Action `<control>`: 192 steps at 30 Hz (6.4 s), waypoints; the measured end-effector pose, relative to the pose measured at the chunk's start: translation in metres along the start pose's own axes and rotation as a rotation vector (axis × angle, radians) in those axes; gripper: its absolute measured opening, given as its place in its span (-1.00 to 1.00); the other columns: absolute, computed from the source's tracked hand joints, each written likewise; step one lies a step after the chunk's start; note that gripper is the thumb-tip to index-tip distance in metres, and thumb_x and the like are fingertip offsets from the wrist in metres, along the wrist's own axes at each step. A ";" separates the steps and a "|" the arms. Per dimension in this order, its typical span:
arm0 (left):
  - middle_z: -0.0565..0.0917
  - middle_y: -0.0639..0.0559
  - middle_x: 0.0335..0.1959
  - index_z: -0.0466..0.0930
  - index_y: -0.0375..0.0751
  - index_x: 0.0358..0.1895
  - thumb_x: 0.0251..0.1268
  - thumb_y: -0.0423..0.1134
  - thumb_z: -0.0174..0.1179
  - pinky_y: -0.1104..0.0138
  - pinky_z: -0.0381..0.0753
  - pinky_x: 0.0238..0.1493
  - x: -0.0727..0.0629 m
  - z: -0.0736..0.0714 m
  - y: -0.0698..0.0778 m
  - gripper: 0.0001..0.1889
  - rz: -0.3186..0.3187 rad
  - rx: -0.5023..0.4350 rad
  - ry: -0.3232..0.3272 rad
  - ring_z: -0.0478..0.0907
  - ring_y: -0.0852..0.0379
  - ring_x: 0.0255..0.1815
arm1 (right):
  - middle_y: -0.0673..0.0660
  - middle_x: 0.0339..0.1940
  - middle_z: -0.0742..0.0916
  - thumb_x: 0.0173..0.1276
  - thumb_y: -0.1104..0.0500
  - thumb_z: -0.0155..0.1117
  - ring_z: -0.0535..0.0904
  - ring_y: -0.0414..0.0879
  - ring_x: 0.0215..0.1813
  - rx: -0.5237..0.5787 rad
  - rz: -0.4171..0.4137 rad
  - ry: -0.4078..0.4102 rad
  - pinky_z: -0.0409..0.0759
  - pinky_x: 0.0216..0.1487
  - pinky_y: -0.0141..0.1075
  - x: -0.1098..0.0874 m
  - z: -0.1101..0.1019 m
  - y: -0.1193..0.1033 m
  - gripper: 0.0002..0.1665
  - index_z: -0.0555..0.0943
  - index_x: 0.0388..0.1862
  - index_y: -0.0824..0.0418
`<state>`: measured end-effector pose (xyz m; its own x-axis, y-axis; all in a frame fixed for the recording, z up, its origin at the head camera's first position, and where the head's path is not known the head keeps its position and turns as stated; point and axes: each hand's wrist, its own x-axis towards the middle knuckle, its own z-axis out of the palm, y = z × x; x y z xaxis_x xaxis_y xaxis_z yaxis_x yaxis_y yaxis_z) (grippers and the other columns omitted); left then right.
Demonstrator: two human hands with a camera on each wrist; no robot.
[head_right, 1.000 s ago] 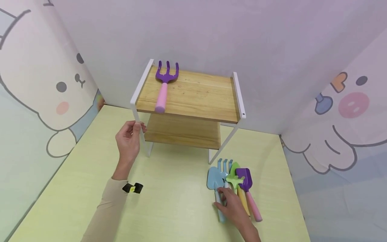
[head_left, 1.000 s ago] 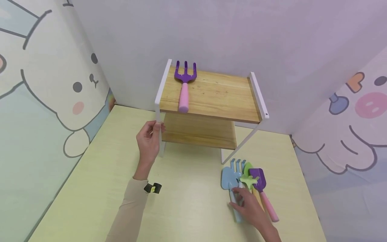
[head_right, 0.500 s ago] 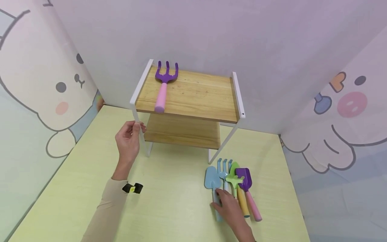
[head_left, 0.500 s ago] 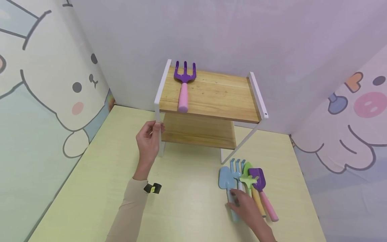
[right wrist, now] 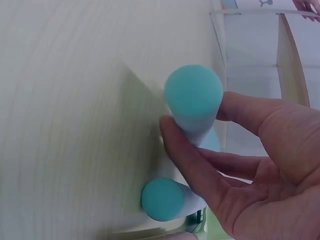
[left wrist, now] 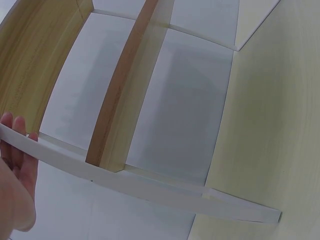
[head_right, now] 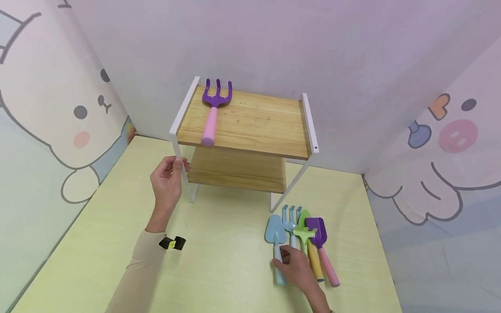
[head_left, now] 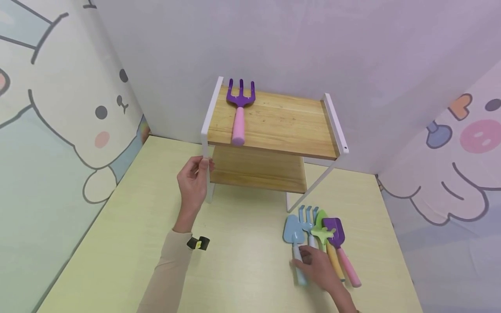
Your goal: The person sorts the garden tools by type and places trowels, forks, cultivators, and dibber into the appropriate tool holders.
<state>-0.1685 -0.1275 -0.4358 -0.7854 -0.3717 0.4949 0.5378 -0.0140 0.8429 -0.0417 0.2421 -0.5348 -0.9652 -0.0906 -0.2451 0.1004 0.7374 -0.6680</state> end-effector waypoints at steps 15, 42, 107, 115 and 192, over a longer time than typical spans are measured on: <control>0.73 -0.04 -0.32 0.59 -0.61 -0.17 0.56 -0.45 0.09 0.39 0.74 -0.13 -0.001 -0.002 -0.002 -0.81 0.011 0.014 -0.006 0.70 0.09 -0.30 | 0.35 0.04 0.75 0.25 0.06 0.57 0.73 0.19 0.04 0.262 0.087 -0.117 0.77 -0.23 -0.30 -0.007 -0.006 0.009 -0.30 0.58 0.21 0.47; 0.73 0.01 -0.32 0.58 -0.63 -0.17 0.55 -0.45 0.11 0.40 0.74 -0.14 -0.001 0.000 -0.003 -0.81 0.008 0.001 -0.002 0.72 0.10 -0.29 | 0.33 0.10 0.73 0.30 0.10 0.54 0.79 -0.06 -0.18 0.395 -0.028 -0.167 0.77 -0.20 -0.30 -0.015 -0.030 -0.032 -0.27 0.52 0.36 0.35; 0.72 -0.02 -0.36 0.54 -0.71 -0.22 0.53 -0.54 0.07 0.36 0.74 -0.17 -0.002 0.006 0.024 -0.82 -0.001 0.010 -0.006 0.68 -0.02 -0.35 | 0.40 0.08 0.71 0.42 0.30 0.39 0.81 -0.06 -0.13 0.502 -0.417 -0.074 0.80 -0.16 -0.18 0.056 -0.054 -0.113 -0.42 0.51 0.37 0.41; 0.71 -0.11 -0.35 0.53 -0.73 -0.21 0.53 -0.56 0.06 0.35 0.76 -0.16 -0.003 0.006 0.022 -0.83 -0.004 0.000 -0.002 0.69 0.28 -0.31 | 0.43 0.14 0.69 0.43 0.29 0.40 0.81 -0.03 -0.13 0.558 -0.396 -0.077 0.80 -0.14 -0.14 0.068 -0.053 -0.128 -0.43 0.52 0.37 0.40; 0.73 0.01 -0.34 0.57 -0.65 -0.21 0.55 -0.50 0.09 0.40 0.75 -0.16 -0.007 -0.003 -0.010 -0.82 -0.004 -0.015 0.013 0.70 0.13 -0.32 | 0.15 0.19 0.73 0.33 -0.04 0.52 0.72 0.05 0.10 0.426 -0.299 0.033 0.79 -0.10 -0.25 0.162 -0.003 -0.222 -0.41 0.67 0.25 0.20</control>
<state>-0.1673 -0.1271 -0.4485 -0.7833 -0.3837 0.4891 0.5396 -0.0293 0.8414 -0.2214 0.0660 -0.4238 -0.9732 -0.2292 0.0181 -0.0984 0.3440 -0.9338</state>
